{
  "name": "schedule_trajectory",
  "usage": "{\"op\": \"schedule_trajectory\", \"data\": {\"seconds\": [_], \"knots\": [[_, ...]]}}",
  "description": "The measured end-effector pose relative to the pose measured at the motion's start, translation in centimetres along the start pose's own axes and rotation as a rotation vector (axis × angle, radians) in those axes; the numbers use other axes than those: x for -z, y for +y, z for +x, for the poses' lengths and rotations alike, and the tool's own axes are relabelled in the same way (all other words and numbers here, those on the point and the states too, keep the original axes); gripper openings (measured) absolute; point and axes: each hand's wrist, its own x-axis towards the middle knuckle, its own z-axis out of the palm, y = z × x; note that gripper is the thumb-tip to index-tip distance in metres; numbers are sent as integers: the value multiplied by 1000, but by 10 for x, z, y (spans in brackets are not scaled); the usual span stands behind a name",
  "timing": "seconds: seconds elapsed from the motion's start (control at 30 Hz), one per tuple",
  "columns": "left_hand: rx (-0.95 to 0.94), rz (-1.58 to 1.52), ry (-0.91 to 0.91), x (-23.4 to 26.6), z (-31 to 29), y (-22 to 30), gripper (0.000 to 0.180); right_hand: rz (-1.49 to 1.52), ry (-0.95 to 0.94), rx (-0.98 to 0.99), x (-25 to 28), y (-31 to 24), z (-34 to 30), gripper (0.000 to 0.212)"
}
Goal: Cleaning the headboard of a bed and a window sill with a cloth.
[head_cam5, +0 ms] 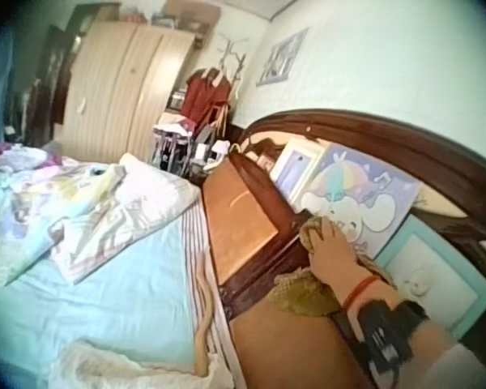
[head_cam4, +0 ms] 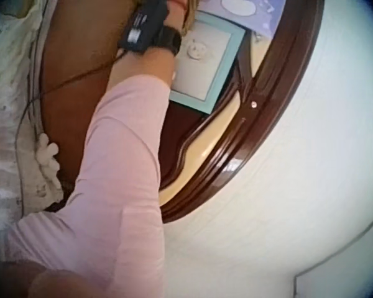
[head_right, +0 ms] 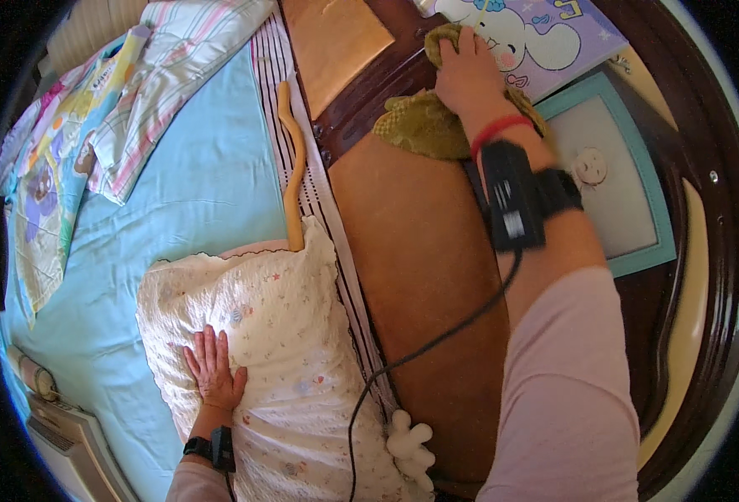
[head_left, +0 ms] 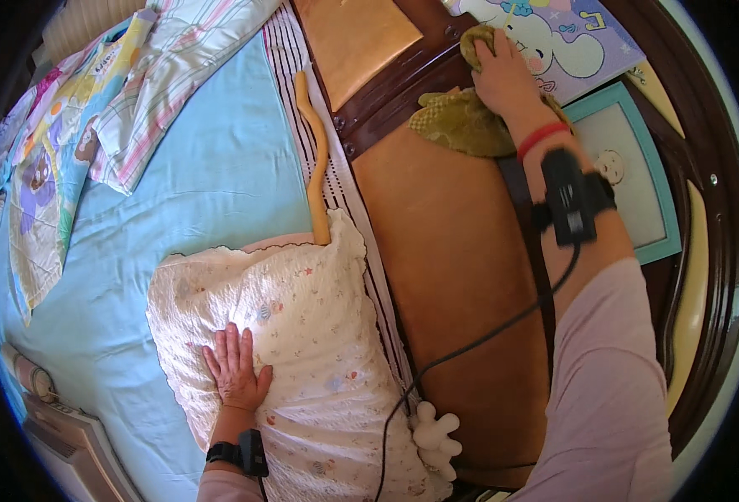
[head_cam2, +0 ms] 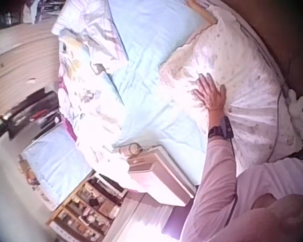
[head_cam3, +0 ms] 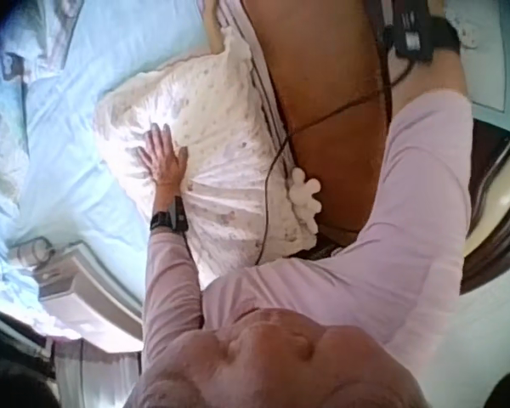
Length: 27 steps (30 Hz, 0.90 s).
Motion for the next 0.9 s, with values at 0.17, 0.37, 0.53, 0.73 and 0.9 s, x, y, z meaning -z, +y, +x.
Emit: {"op": "schedule_trajectory", "data": {"seconds": [0.17,0.37,0.53,0.73,0.9], "knots": [[-16,16,9,3,-1,1,72,84,-105,342,-6,-27,-36,42],[-27,35,63,3,-1,3,70,300,-253,246,-18,-114,-34,24],[-54,34,122,-6,2,2,71,343,-375,446,-53,-185,-93,23],[-71,22,151,7,5,6,69,447,34,307,-68,-172,-157,32],[-93,-8,98,35,-3,3,62,483,-84,291,16,-135,-234,42]]}}
